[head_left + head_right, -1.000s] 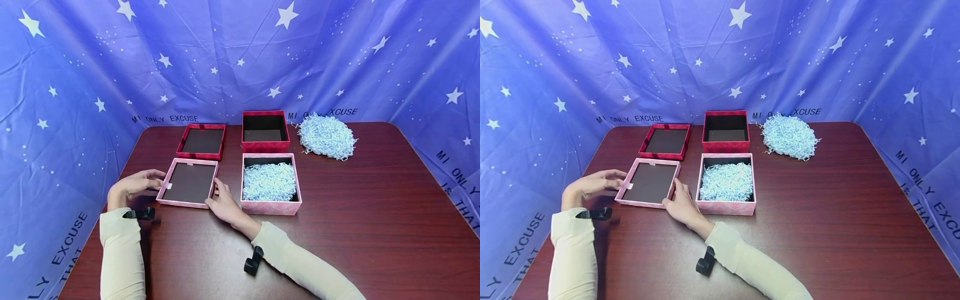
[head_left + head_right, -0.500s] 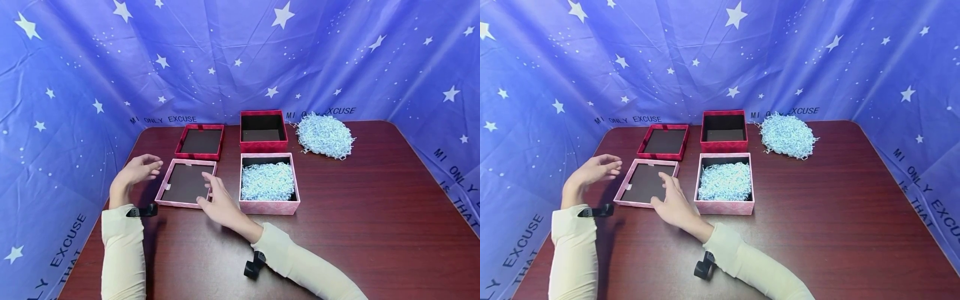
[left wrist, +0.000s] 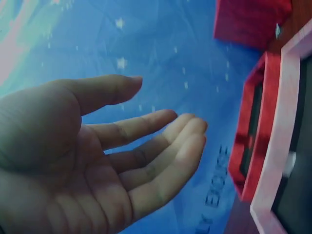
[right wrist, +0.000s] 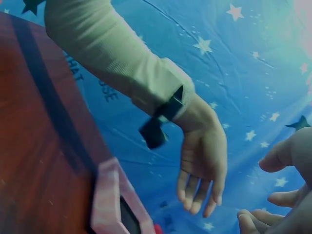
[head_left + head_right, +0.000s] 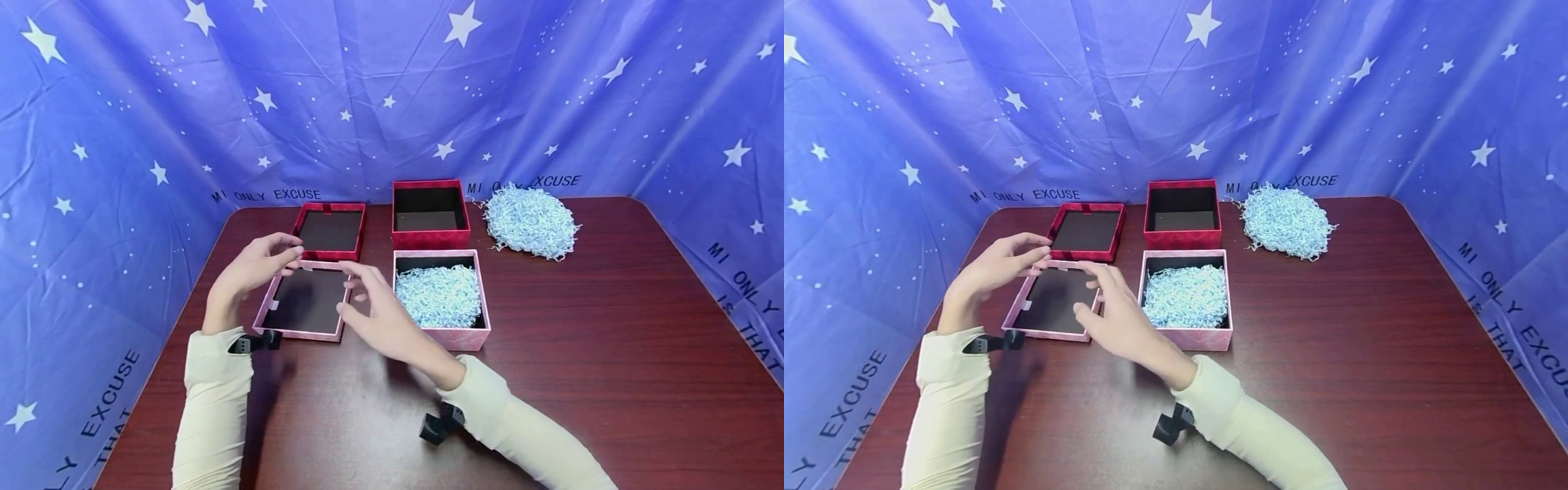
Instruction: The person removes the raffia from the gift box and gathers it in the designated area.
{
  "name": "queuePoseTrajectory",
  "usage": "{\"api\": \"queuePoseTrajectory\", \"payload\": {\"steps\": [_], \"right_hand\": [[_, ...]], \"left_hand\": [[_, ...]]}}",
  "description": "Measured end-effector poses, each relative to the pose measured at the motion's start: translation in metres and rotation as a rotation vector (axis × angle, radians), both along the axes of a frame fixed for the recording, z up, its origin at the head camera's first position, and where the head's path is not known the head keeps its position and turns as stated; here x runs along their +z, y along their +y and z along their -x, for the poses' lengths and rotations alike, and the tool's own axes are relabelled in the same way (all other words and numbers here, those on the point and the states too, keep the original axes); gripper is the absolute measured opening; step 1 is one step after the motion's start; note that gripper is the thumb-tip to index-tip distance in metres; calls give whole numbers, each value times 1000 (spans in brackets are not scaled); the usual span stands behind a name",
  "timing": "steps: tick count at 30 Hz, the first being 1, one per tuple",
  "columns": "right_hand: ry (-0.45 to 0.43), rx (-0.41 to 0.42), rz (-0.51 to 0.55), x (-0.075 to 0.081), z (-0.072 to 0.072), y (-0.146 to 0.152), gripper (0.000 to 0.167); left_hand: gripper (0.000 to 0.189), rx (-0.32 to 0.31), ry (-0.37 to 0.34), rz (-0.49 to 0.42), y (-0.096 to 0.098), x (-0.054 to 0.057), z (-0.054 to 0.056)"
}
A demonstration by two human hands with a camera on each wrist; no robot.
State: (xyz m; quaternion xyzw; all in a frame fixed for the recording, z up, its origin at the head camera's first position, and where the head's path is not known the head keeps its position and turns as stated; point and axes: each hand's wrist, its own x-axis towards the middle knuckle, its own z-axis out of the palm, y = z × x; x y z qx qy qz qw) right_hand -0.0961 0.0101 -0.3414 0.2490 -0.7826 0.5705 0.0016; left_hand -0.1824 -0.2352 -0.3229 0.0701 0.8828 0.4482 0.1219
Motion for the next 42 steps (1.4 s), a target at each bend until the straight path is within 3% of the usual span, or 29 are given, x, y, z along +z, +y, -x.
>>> {"api": "queuePoseTrajectory", "payload": {"steps": [3, 10, 16, 23, 30, 37, 42], "right_hand": [[34, -14, -5, 5, 4, 15, 58], [32, -56, -34, 13, 14, 50, 60], [19, -85, -63, 11, 22, 72, 62], [17, -102, -83, 7, 25, 95, 62], [-20, -123, -171, -1, 30, 115, 66], [-17, -127, -385, 1, 36, 125, 75], [-39, -83, -577, 5, 41, 125, 77]], "left_hand": [[38, -58, -32, -97, 14, 3, 0], [35, -185, -49, -177, 45, 8, -1], [34, -238, -71, -249, 69, 3, -4], [37, -257, -68, -285, 93, -10, -5], [54, -250, -160, -339, 113, -21, -8], [71, -237, -260, -324, 129, -31, -9], [75, -235, -289, -293, 135, -34, -7]]}}
